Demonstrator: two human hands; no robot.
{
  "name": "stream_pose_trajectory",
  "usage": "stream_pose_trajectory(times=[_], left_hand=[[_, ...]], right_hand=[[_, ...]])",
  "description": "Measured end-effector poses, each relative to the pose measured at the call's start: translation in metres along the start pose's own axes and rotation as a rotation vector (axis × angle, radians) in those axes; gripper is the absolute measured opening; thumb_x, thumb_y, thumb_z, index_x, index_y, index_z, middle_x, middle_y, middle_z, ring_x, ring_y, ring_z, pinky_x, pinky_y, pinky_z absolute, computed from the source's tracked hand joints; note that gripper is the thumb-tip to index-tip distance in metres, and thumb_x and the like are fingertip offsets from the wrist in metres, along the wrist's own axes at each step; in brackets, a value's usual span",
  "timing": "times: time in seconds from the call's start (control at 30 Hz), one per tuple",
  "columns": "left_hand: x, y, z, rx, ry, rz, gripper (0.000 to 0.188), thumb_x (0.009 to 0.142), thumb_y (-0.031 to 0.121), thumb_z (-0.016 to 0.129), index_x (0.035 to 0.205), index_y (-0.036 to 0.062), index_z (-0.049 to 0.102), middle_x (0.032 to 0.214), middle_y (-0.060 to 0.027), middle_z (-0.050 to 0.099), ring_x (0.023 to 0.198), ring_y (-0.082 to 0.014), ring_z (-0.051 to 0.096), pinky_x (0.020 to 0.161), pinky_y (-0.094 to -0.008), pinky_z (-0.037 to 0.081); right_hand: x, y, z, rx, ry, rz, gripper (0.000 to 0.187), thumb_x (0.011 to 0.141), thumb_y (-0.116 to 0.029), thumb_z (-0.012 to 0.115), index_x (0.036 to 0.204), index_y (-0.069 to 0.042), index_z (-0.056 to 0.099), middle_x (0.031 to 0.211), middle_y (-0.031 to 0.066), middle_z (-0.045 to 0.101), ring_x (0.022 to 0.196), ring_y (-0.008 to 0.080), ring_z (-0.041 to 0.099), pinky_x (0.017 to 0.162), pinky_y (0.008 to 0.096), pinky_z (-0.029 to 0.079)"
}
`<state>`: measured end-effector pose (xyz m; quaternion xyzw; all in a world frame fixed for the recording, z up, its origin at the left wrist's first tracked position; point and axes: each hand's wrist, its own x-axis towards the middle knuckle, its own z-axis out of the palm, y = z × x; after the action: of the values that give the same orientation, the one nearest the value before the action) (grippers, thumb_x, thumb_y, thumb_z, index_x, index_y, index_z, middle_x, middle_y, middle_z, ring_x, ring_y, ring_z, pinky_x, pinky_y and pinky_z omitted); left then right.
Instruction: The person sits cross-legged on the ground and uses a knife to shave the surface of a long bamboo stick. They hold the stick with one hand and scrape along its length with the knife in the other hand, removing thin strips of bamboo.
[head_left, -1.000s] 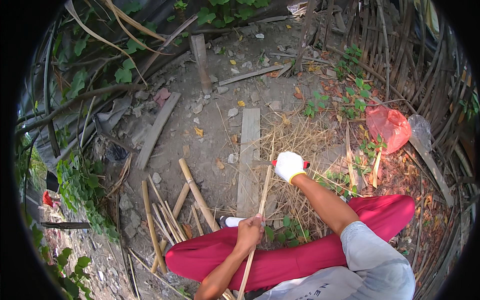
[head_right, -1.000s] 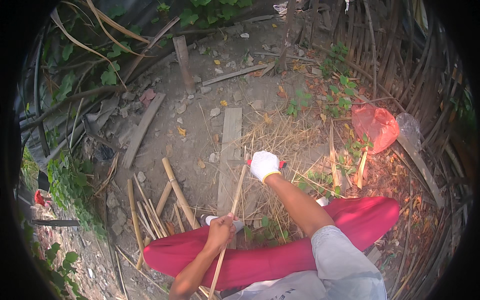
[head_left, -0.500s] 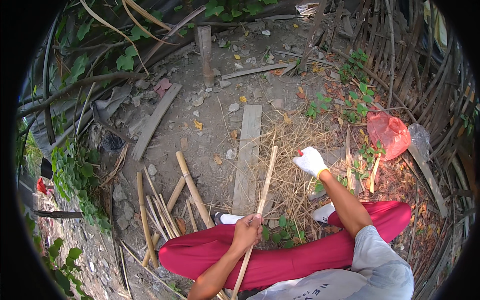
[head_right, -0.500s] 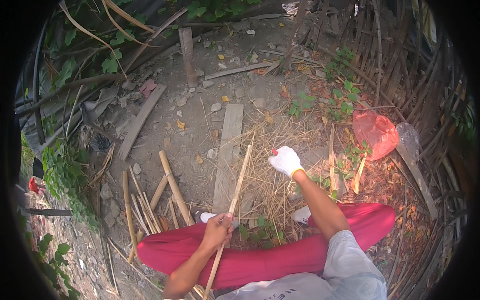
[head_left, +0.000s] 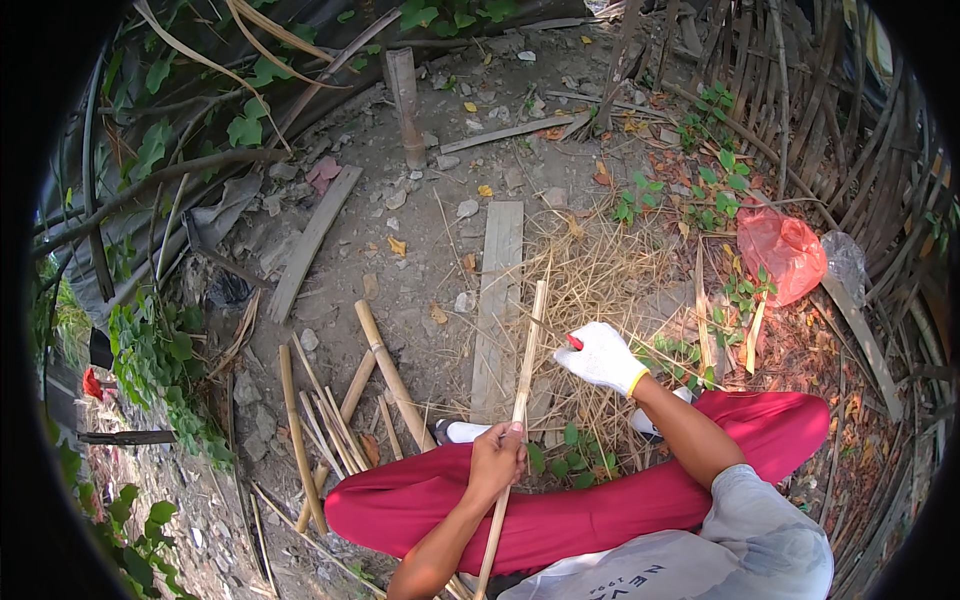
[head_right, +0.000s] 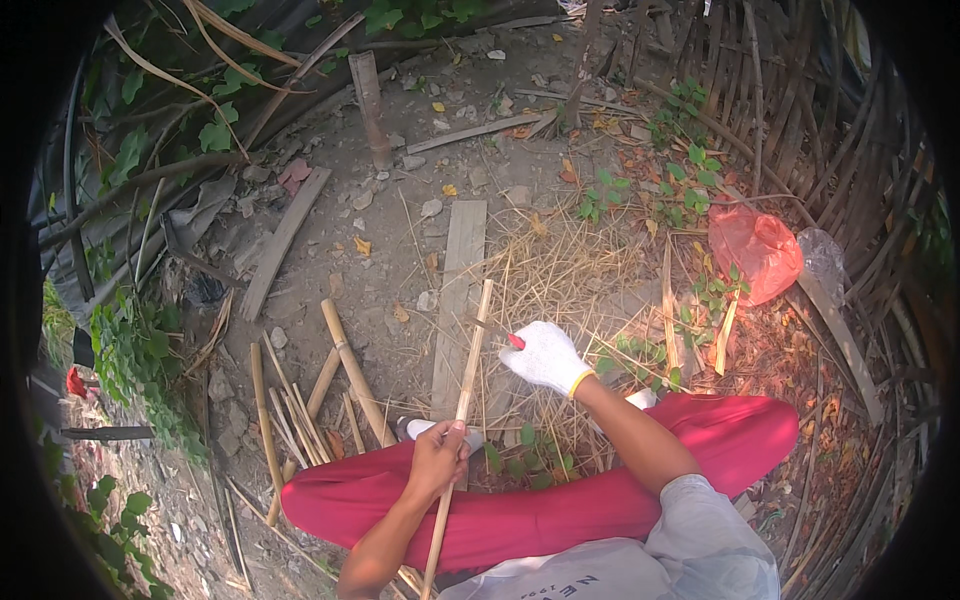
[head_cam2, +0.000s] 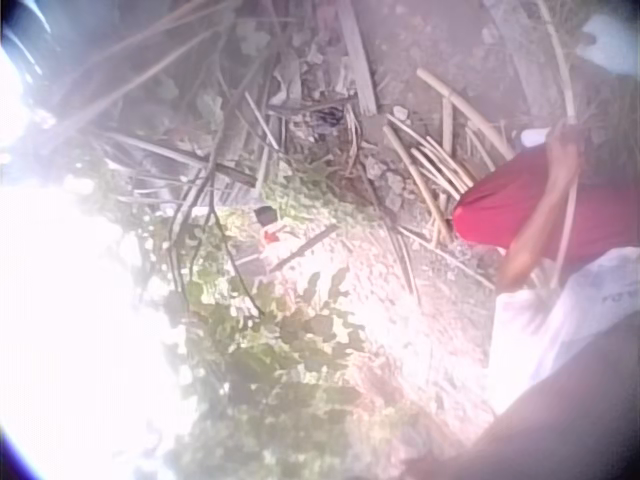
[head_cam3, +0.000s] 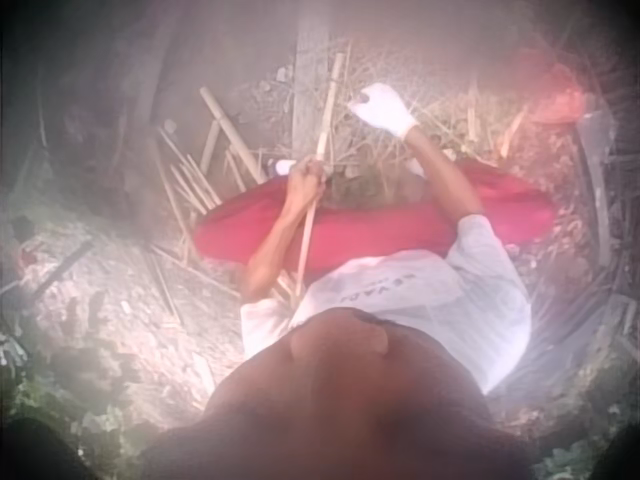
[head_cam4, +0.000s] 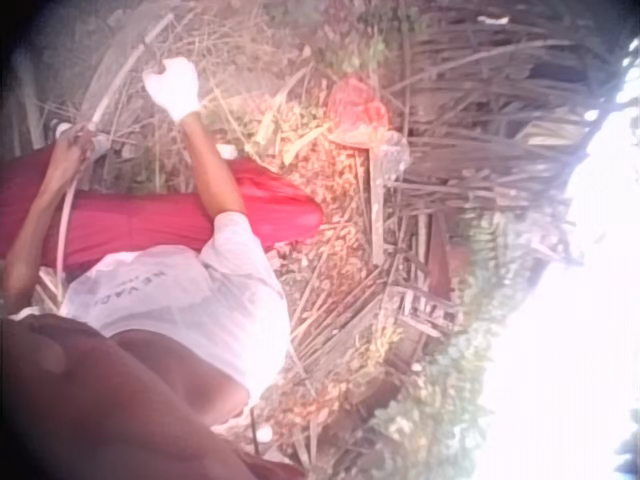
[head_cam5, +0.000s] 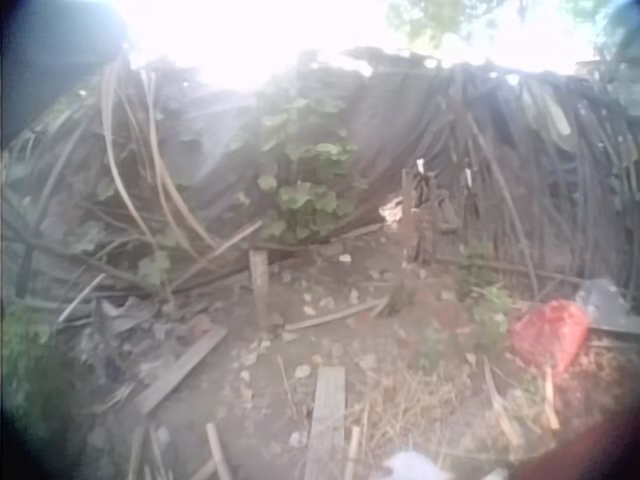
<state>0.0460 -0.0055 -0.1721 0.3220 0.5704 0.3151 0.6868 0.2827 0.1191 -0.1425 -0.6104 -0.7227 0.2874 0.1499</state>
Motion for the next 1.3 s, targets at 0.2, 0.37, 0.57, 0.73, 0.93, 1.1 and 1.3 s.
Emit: stream_pose_trajectory(times=[0.2,0.37,0.57,0.73,0.93,1.1,1.3], left_hand=[[-0.002,0.002,0.006,0.137,0.0,0.091,0.027,0.107,0.028,0.054,0.105,0.0017,0.056,0.074,-0.0036,0.055,0.045,-0.0099,0.053,0.034,-0.0245,0.034],[-0.004,0.007,0.006,0.215,-0.085,0.131,0.029,0.107,0.028,0.054,0.107,-0.0011,0.052,0.076,-0.005,0.056,0.048,-0.0131,0.062,0.032,-0.0257,0.039],[0.007,-0.007,-0.001,0.37,-0.093,0.265,0.03,0.108,0.03,0.052,0.107,-0.0004,0.048,0.074,-0.0036,0.056,0.05,-0.0116,0.052,0.043,-0.0285,0.041],[0.014,-0.022,0.001,0.513,-0.021,0.476,0.029,0.109,0.025,0.047,0.109,-0.0036,0.05,0.073,-0.0127,0.061,0.057,-0.0271,0.059,0.054,-0.041,0.046],[-0.006,-0.001,0.022,0.782,0.144,0.369,0.029,0.108,0.021,0.046,0.109,-0.0061,0.055,0.076,-0.0312,0.063,0.077,-0.0508,0.064,0.067,-0.0559,0.047],[-0.01,0.005,0.023,0.812,0.171,0.31,0.028,0.107,0.02,0.045,0.103,-0.0063,0.054,0.08,-0.0352,0.063,0.081,-0.0562,0.063,0.069,-0.06,0.046],[0.001,-0.002,0.012,0.823,0.218,0.418,0.029,0.108,0.02,0.043,0.1,-0.0066,0.051,0.071,-0.0344,0.062,0.07,-0.0561,0.061,0.062,-0.0619,0.044]], right_hand=[[-0.005,-0.003,0.006,-0.007,-0.001,-0.008,0.042,0.085,-0.042,0.063,0.072,-0.003,0.069,0.076,0.0257,0.066,0.078,0.0462,0.065,0.074,0.0531,0.052],[-0.004,-0.009,0.007,-0.055,-0.074,0.039,0.039,0.086,-0.041,0.059,0.076,-0.005,0.072,0.079,0.0242,0.068,0.079,0.0453,0.067,0.075,0.0524,0.053],[-0.017,-0.025,0.016,-0.294,-0.069,-0.033,0.033,0.086,-0.032,0.056,0.079,-0.006,0.075,0.078,0.0217,0.071,0.078,0.0418,0.071,0.072,0.0506,0.057],[-0.022,-0.045,0.019,-0.321,-0.104,-0.009,0.026,0.082,-0.025,0.059,0.08,-0.005,0.076,0.078,0.0215,0.072,0.077,0.0394,0.073,0.071,0.0484,0.058],[-0.015,-0.034,0.047,-0.336,-0.054,0.036,0.023,0.076,-0.025,0.065,0.078,-0.005,0.076,0.074,0.0205,0.071,0.073,0.0381,0.073,0.065,0.0475,0.057],[-0.004,-0.03,0.063,-0.304,-0.056,0.02,0.023,0.077,-0.024,0.066,0.079,-0.004,0.077,0.075,0.0219,0.071,0.074,0.0385,0.073,0.067,0.0474,0.057],[0.011,-0.04,0.067,-0.29,-0.038,0.003,0.023,0.081,-0.023,0.066,0.084,-0.003,0.077,0.08,0.0232,0.073,0.078,0.038,0.074,0.069,0.0471,0.058]])
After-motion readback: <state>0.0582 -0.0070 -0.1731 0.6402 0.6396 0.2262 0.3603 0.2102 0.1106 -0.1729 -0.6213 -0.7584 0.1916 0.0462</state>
